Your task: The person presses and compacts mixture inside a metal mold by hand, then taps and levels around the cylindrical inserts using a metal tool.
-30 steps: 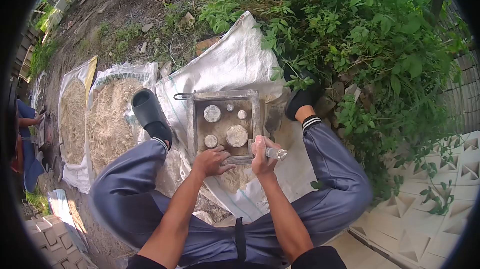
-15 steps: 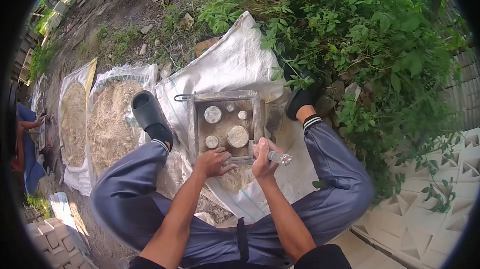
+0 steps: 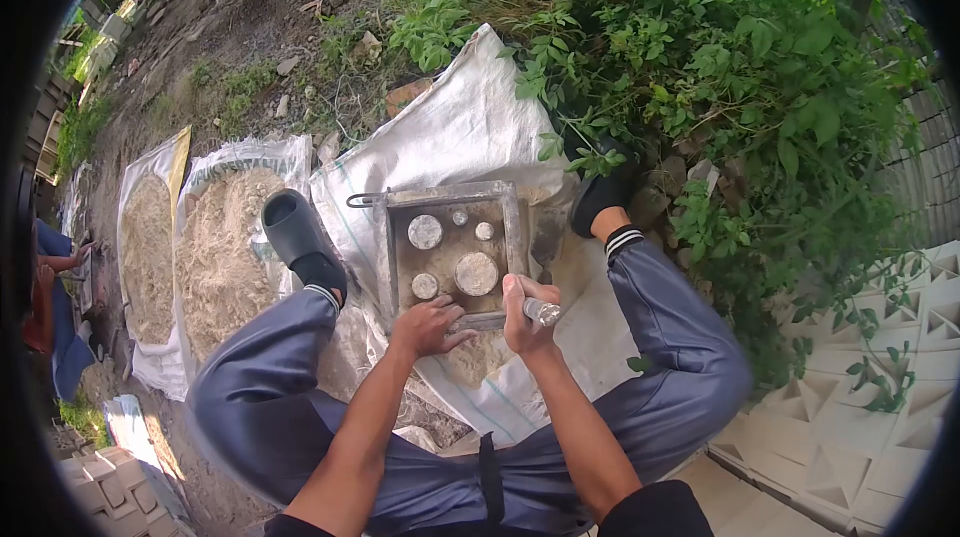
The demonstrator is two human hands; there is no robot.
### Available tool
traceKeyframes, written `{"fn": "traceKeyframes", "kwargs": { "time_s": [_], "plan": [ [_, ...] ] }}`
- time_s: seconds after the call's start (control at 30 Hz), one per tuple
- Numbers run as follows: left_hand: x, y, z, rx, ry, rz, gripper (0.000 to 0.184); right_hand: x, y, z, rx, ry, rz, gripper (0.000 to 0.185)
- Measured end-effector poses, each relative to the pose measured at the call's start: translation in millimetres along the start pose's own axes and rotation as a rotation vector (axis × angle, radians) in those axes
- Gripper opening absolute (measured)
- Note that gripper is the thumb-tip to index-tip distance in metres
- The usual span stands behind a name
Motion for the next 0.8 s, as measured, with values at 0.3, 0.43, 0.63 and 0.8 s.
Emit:
{"fn": "traceKeyframes", "kwargs": {
  "time_s": [0.3, 0.43, 0.63, 0.8],
  "plan": [
    [-2, 3, -2, -0.004, -0.033, 0.035, 0.052, 3, 4, 19, -0.044, -0.001, 0.008, 0.025],
    [-4, 6, -2, 0.001, -0.027, 0.010, 0.052, -3, -8, 35, -0.168, -0.100, 0.040, 0.014],
    [-3, 5, 1, -0.001, -0.009, 0.024, 0.052, -15, -3, 39, -0.200, -0.101, -0.028, 0.026],
    [-3, 0, -4, -0.025, -0.026, 0.052, 0.054, 5, 5, 67, -0.294, -0.067, -0.036, 0.031]
  ]
}}
Point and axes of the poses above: each hand's wrist, its own x-axis towards the middle knuckle, its own y-axis out of the palm, z = x × y, the point moved 9 cm from there along x, towards the middle knuckle
